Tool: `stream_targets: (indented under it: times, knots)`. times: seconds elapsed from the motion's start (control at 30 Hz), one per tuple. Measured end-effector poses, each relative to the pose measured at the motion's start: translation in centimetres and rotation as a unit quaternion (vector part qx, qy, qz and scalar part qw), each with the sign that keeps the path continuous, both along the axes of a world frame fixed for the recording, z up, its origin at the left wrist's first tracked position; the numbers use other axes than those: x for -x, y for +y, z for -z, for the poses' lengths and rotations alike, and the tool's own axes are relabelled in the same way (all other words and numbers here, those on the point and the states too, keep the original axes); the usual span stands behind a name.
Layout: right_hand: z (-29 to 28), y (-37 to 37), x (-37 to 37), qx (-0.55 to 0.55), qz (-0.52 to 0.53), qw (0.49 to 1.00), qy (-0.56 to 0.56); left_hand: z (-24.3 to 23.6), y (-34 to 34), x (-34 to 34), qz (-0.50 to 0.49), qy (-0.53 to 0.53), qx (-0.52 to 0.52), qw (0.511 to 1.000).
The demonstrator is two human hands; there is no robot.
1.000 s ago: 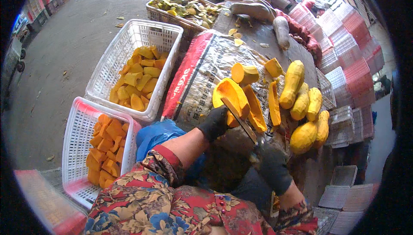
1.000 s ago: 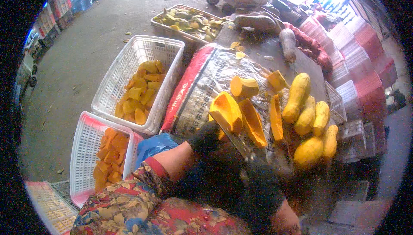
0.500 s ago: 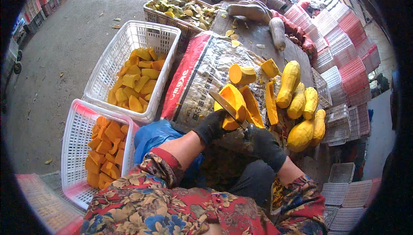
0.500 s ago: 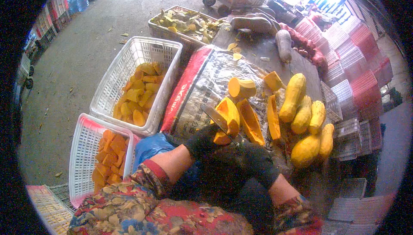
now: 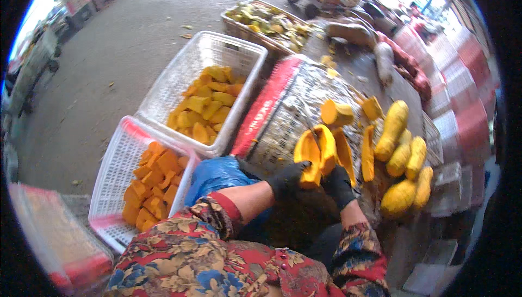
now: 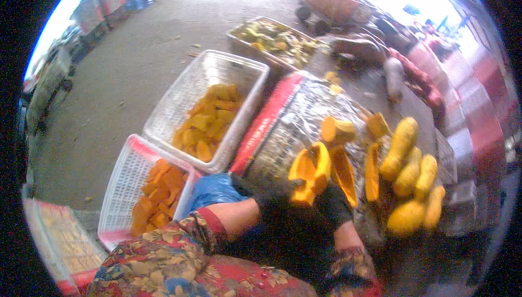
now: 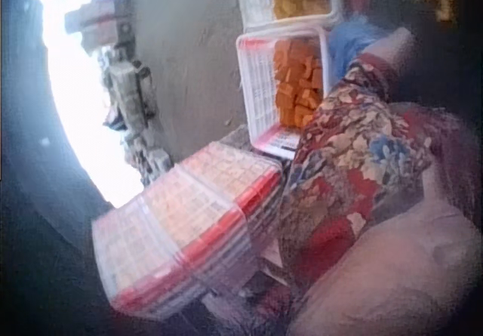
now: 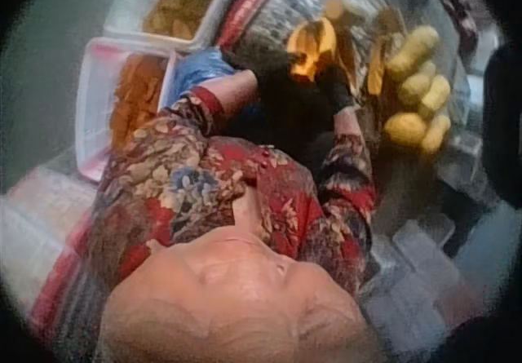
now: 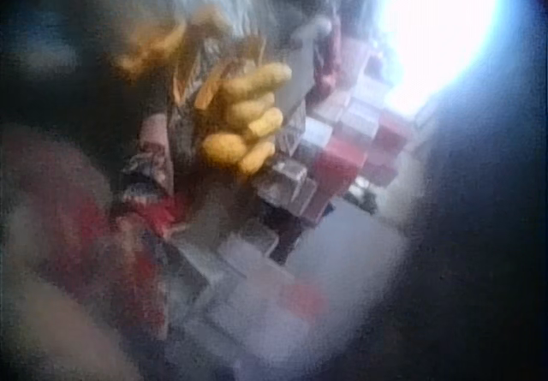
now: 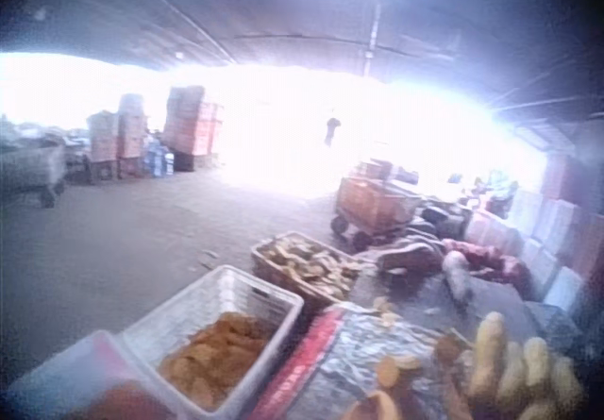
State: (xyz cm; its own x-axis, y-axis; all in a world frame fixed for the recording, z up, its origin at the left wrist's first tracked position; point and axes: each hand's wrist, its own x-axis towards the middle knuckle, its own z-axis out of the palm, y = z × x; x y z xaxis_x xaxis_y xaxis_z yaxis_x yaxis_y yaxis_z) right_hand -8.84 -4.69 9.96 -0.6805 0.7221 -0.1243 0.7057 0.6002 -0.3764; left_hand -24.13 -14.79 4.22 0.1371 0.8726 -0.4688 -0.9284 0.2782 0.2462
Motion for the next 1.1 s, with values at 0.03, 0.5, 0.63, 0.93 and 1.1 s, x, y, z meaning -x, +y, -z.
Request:
stream_targets:
  times: [0.03,0.5,0.63,0.93,1.1]
  knots:
    - [1.6,0.0,-0.2,0.029,0.047,0.998,0.020,-0.3,-0.2,0.2,0.018,0.043,-0.021,0.999]
    - [12.7,6.5,-3.5,0.276,0.089,0.918,0.272,0.2,-2.2,1.3,0.039,0.129,-0.065,0.989]
    - [10.3,3.8,-3.5,0.234,0.010,0.917,0.324,-4.4,-3.3,3.6,0.007,0.114,-0.020,0.993]
    - [3.9,-3.6,1.1,0.322,0.116,0.845,0.412,-9.6,-4.2,8.7,-0.141,0.108,-0.060,0.982]
    - [-3.2,-5.6,4.1,0.406,0.180,0.804,0.395,-10.4,-8.2,15.7,-0.228,0.344,-0.100,0.905]
